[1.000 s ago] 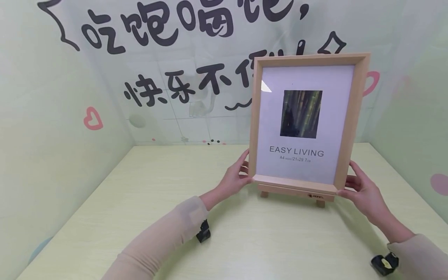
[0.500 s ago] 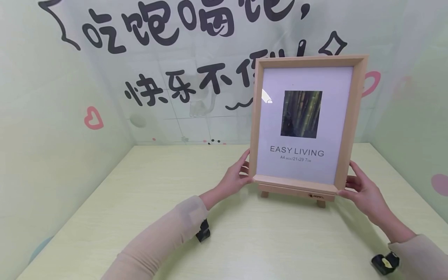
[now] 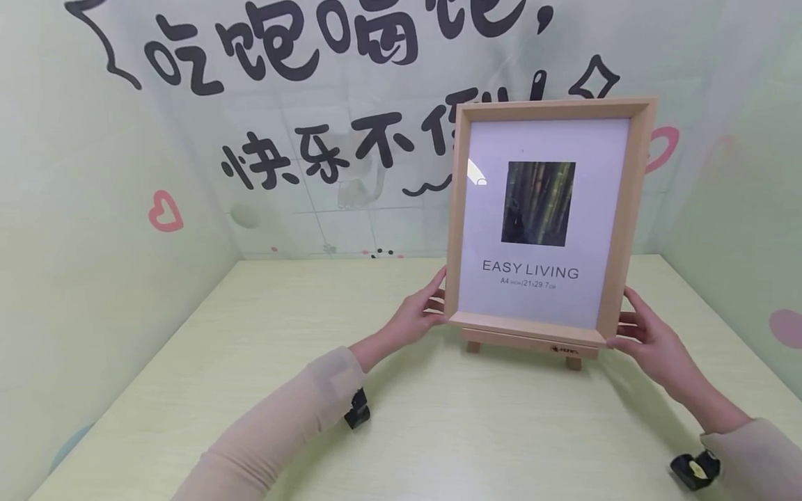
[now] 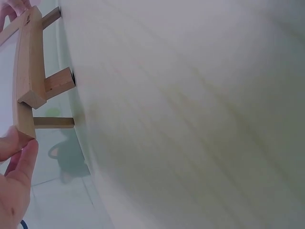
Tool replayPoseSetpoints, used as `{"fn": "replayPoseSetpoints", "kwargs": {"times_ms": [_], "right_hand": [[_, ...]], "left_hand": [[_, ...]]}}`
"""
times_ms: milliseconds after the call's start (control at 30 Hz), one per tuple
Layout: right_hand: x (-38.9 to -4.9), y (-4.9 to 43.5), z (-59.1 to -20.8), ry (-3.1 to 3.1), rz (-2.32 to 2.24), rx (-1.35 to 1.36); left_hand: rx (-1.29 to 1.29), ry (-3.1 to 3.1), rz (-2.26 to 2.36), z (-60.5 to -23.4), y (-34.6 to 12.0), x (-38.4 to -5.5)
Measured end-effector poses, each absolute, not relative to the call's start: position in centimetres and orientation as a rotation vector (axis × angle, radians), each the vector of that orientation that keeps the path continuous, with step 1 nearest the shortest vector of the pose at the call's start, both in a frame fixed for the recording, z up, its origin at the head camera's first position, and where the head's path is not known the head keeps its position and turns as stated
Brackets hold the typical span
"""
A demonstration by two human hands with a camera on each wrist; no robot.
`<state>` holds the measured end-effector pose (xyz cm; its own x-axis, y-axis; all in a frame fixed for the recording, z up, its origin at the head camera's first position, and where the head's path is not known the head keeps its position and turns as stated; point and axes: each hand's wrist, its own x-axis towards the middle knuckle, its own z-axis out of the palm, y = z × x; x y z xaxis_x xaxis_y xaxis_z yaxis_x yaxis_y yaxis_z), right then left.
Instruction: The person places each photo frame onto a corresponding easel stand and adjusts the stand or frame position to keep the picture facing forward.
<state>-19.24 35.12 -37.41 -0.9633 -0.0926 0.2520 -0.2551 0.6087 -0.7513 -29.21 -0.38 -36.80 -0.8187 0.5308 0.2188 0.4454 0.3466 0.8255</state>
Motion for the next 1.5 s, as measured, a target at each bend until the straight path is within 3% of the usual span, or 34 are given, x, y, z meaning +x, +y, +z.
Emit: {"fn": "replayPoseSetpoints", "kwargs": {"times_ms": [1500], "right_hand": [[-19.00, 35.00, -37.48, -2.703, 1.429, 0.310]], "left_hand": [[0.825, 2.455, 1.545, -36.58, 0.25, -29.07]]}}
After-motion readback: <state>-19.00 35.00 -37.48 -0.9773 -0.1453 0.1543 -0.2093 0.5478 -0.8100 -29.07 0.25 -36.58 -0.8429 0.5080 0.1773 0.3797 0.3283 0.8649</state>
